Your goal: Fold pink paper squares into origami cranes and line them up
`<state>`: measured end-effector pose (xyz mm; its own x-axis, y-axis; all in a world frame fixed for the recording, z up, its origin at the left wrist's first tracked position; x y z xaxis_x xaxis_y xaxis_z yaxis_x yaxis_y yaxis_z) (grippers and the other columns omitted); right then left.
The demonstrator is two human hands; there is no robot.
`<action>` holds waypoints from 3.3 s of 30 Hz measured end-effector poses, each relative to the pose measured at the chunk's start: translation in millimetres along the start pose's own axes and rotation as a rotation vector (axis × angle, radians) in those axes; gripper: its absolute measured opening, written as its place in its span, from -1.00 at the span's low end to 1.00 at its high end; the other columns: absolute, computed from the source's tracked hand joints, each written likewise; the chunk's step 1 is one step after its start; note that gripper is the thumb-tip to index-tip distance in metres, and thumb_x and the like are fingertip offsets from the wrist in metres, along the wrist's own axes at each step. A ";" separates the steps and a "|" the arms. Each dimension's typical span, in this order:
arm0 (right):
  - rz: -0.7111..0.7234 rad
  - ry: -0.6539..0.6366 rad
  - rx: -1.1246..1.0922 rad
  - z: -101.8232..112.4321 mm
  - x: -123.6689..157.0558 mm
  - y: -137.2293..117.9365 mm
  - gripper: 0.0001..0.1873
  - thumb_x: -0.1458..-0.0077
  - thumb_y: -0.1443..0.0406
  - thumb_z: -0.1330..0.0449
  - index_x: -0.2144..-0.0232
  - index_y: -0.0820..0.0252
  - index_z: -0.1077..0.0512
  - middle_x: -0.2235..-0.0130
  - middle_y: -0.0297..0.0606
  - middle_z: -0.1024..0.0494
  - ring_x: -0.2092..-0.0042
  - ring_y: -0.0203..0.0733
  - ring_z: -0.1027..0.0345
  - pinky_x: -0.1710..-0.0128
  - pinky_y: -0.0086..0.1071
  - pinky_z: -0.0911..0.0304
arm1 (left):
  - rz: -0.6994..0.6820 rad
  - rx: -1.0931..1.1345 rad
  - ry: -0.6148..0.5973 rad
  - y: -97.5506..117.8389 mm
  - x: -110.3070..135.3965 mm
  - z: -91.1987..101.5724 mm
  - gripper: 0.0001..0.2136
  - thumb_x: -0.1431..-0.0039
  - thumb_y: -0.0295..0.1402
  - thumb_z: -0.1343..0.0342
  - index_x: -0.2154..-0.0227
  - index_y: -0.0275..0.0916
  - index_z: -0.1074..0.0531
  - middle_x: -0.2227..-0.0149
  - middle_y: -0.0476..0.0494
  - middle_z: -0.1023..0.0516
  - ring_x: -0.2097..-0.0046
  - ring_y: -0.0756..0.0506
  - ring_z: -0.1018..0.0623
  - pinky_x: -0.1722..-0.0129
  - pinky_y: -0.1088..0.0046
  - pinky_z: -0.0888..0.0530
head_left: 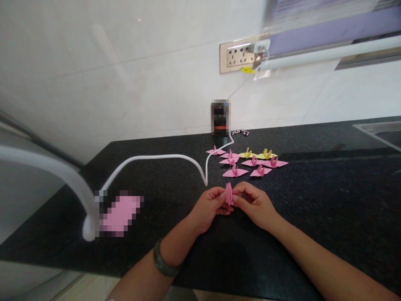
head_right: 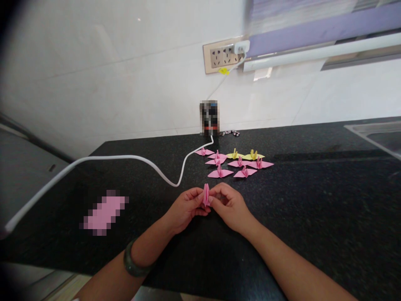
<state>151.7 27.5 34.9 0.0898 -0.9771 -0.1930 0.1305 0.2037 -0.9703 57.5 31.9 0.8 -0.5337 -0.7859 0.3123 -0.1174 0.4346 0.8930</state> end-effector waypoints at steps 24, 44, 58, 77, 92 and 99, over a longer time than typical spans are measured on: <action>0.081 0.111 0.215 8.5 3.2 -12.0 -0.88 0.08 0.28 -0.13 0.40 0.15 -0.30 0.43 -0.31 -0.30 0.46 -0.32 -0.20 0.53 -0.45 -0.17 | -0.126 -0.133 0.162 7.3 -0.3 11.3 -0.74 0.16 -0.27 -0.14 0.47 -0.35 -0.27 0.52 -0.06 -0.42 0.52 0.05 -0.44 0.47 0.49 -0.40; 0.107 0.103 0.395 6.5 4.7 -13.8 -0.95 0.05 0.34 -0.07 0.44 0.20 -0.31 0.46 -0.32 -0.35 0.46 -0.33 -0.23 0.48 -0.46 -0.18 | -0.121 -0.206 0.203 6.1 0.1 14.2 -0.75 0.13 -0.25 -0.11 0.45 -0.37 -0.37 0.48 -0.15 -0.49 0.43 -0.04 -0.50 0.44 0.48 -0.41; 0.088 0.037 0.292 0.9 1.9 -3.3 -0.95 0.06 0.32 -0.09 0.46 0.19 -0.29 0.46 -0.32 -0.35 0.47 -0.34 -0.22 0.52 -0.47 -0.17 | -0.155 -0.272 0.187 9.3 0.4 13.2 -0.75 0.15 -0.24 -0.12 0.47 -0.35 -0.37 0.52 -0.12 -0.48 0.45 -0.03 -0.49 0.45 0.48 -0.40; 0.463 -0.131 0.393 -3.5 7.8 -40.6 -0.79 0.02 0.42 -0.02 0.37 0.11 -0.41 0.35 -0.26 -0.37 0.32 -0.31 -0.27 0.38 -0.43 -0.23 | 0.053 0.137 0.028 -2.4 1.0 4.5 -0.77 0.17 -0.37 -0.15 0.41 -0.39 -0.35 0.51 -0.14 -0.47 0.52 0.01 -0.47 0.50 0.53 -0.40; 0.121 -0.065 0.159 0.9 -1.4 -12.4 -0.88 0.03 0.31 -0.06 0.38 0.17 -0.36 0.40 -0.27 -0.38 0.40 -0.31 -0.29 0.44 -0.43 -0.24 | -0.057 -0.009 0.116 2.7 -2.0 12.1 -0.70 0.21 -0.25 -0.17 0.42 -0.37 -0.35 0.51 -0.08 -0.44 0.52 0.04 -0.43 0.46 0.48 -0.38; -0.079 -0.124 0.074 -7.8 -1.8 9.8 -0.80 0.02 0.19 -0.06 0.43 0.24 -0.30 0.50 -0.32 -0.39 0.49 -0.35 -0.26 0.51 -0.46 -0.22 | -0.131 -0.111 0.127 11.0 -1.2 9.1 -0.74 0.14 -0.25 -0.12 0.45 -0.38 -0.36 0.57 -0.07 -0.42 0.56 0.06 -0.38 0.53 0.54 -0.31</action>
<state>145.1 30.8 24.7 0.1972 -0.9760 -0.0922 0.2144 0.1347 -0.9674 49.2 41.6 7.4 -0.4091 -0.8848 0.2233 -0.0821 0.2794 0.9567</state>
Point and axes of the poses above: each hand's wrist, its own x-axis away from the middle knuckle, its own z-axis out of the back of the hand, y = z × x, the point moved 9 cm from there along -x, towards the middle knuckle
